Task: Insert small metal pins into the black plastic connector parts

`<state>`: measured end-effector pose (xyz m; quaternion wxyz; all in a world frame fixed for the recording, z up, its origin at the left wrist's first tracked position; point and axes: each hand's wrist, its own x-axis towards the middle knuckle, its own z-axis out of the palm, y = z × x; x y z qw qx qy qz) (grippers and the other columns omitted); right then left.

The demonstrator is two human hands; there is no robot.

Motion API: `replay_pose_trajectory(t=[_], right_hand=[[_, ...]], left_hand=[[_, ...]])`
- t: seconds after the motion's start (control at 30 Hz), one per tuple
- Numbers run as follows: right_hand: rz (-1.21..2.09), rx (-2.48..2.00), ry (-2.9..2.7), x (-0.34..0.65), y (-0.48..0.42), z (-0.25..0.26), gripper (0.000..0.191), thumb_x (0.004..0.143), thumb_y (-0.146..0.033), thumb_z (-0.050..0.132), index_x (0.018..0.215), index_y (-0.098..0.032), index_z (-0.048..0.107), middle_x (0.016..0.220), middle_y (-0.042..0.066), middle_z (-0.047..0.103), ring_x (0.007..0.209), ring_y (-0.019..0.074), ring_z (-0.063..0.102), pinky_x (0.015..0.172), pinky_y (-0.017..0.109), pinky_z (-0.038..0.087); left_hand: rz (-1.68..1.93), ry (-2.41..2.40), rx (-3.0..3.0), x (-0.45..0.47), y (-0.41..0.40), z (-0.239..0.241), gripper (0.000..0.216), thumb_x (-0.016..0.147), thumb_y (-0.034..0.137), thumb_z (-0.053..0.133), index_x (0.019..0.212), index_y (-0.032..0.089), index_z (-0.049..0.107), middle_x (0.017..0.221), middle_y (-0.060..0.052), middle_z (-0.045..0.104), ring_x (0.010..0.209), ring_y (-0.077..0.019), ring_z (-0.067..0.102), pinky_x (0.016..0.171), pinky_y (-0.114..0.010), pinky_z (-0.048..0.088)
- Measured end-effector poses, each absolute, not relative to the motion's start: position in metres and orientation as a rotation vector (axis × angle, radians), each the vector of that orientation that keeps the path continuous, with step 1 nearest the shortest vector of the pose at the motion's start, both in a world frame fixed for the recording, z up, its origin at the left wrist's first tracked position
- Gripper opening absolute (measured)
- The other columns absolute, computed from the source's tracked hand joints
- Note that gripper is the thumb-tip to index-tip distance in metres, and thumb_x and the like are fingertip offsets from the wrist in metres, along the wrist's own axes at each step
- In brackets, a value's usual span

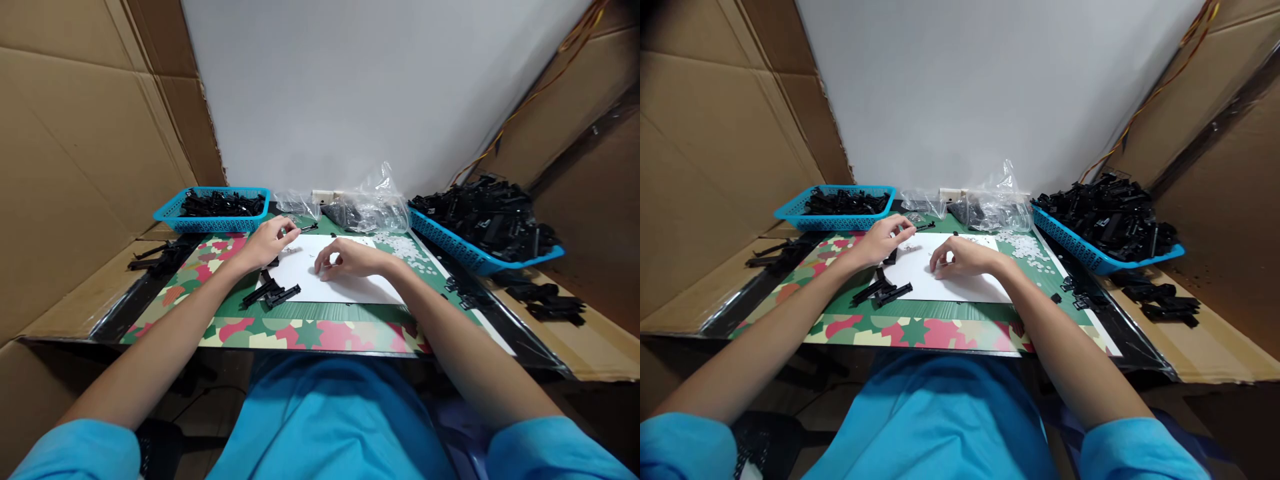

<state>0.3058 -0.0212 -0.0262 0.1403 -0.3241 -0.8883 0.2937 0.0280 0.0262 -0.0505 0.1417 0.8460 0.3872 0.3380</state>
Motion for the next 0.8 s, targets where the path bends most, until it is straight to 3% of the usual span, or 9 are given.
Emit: replay_pose_trajectory(t=[0.13, 0.37, 0.63, 0.8], right_hand=[[0.805, -0.963, -2.57, 0.304, -0.017, -0.033, 0.008, 0.089, -0.028, 0.078, 0.091, -0.023, 0.085, 0.093, 0.004, 0.082, 0.082, 0.0186, 0.069, 0.077, 0.031, 0.05], [0.778, -0.979, -2.559, 0.305, -0.018, -0.032, 0.01, 0.087, -0.023, 0.075, 0.093, -0.021, 0.083, 0.095, 0.005, 0.081, 0.082, 0.0186, 0.069, 0.077, 0.031, 0.052], [0.981, -0.974, -2.333, 0.309, -0.024, -0.017, 0.008, 0.085, -0.024, 0.075, 0.089, -0.018, 0.077, 0.098, 0.006, 0.081, 0.081, 0.017, 0.072, 0.073, 0.03, 0.053], [0.967, -0.916, -2.237, 0.309, -0.023, -0.017, 0.023, 0.086, -0.035, 0.081, 0.104, -0.02, 0.081, 0.096, 0.007, 0.082, 0.091, 0.0219, 0.076, 0.074, 0.032, 0.056]], left_hand=[[0.922, 1.119, 2.457, 0.028, 0.025, -0.052, 0.031, 0.104, 0.048, 0.058, 0.103, 0.021, 0.072, 0.107, -0.008, 0.072, 0.094, -0.0222, 0.066, 0.082, -0.036, 0.048], [0.839, 1.106, 2.467, 0.029, 0.019, -0.05, 0.032, 0.103, 0.049, 0.06, 0.103, 0.02, 0.074, 0.108, -0.008, 0.073, 0.091, -0.0219, 0.067, 0.082, -0.037, 0.049], [0.83, 1.094, 2.486, 0.029, 0.016, -0.048, 0.034, 0.103, 0.05, 0.06, 0.103, 0.02, 0.076, 0.107, -0.008, 0.075, 0.094, -0.0223, 0.067, 0.082, -0.037, 0.048], [0.818, 1.078, 2.48, 0.03, 0.016, -0.049, 0.031, 0.103, 0.048, 0.061, 0.103, 0.02, 0.076, 0.102, -0.008, 0.075, 0.09, -0.0215, 0.067, 0.079, -0.035, 0.047]])
